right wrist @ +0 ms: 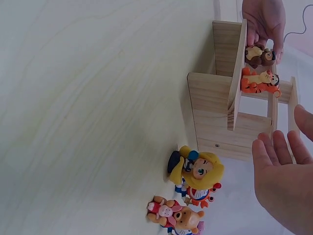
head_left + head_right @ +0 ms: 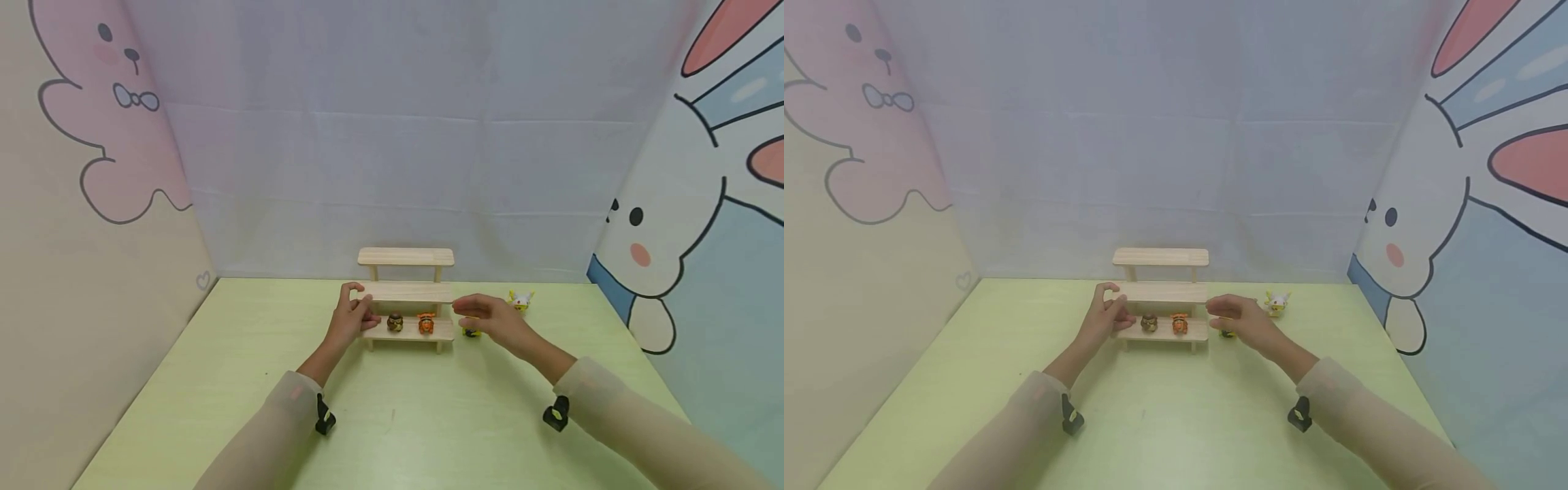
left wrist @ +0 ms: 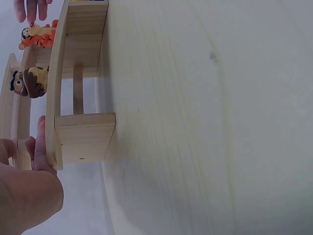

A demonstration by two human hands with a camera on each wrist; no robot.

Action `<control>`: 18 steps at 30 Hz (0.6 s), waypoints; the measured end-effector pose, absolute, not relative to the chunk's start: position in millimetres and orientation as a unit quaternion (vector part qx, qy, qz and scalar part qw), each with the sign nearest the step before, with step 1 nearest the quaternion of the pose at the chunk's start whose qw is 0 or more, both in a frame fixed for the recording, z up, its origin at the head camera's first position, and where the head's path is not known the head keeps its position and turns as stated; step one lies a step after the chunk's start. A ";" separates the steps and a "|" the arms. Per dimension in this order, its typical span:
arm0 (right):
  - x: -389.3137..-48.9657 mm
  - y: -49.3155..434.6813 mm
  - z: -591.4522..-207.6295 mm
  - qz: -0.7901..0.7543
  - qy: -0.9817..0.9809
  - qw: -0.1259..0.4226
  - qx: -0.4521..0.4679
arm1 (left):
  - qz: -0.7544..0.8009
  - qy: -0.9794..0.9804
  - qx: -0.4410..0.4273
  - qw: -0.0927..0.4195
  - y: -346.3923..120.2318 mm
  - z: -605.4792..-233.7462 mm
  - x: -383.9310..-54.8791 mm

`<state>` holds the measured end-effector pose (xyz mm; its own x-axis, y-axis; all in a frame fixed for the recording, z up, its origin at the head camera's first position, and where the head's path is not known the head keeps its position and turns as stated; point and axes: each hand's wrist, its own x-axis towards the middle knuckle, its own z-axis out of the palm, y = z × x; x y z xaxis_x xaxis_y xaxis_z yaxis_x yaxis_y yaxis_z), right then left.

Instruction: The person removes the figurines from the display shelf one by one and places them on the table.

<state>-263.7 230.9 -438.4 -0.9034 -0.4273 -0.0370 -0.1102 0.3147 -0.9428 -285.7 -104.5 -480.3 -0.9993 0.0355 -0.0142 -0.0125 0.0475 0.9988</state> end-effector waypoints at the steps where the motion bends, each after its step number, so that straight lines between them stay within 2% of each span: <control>1: -263.8 229.7 -439.6 -0.561 0.798 0.141 -0.171 | 0.689 0.724 0.007 0.017 -104.5 -480.0 -285.6; 10: -262.1 217.1 -447.0 -0.580 0.780 0.146 -0.183 | 0.694 0.719 0.009 0.027 -106.5 -480.0 -286.2; 14: -261.6 211.8 -450.3 -0.582 0.777 0.144 -0.189 | 0.695 0.717 0.015 0.043 -107.5 -466.3 -279.0; 18: -261.8 207.4 -453.5 -0.579 0.779 0.141 -0.195 | 0.692 0.721 0.013 0.033 -106.2 -470.5 -280.8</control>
<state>-261.8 207.4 -453.5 -0.8841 -0.4672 0.0051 -0.1396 0.2537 -0.9572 -280.8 -106.2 -470.5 -0.9975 0.0640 -0.0302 -0.0276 0.0419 0.9987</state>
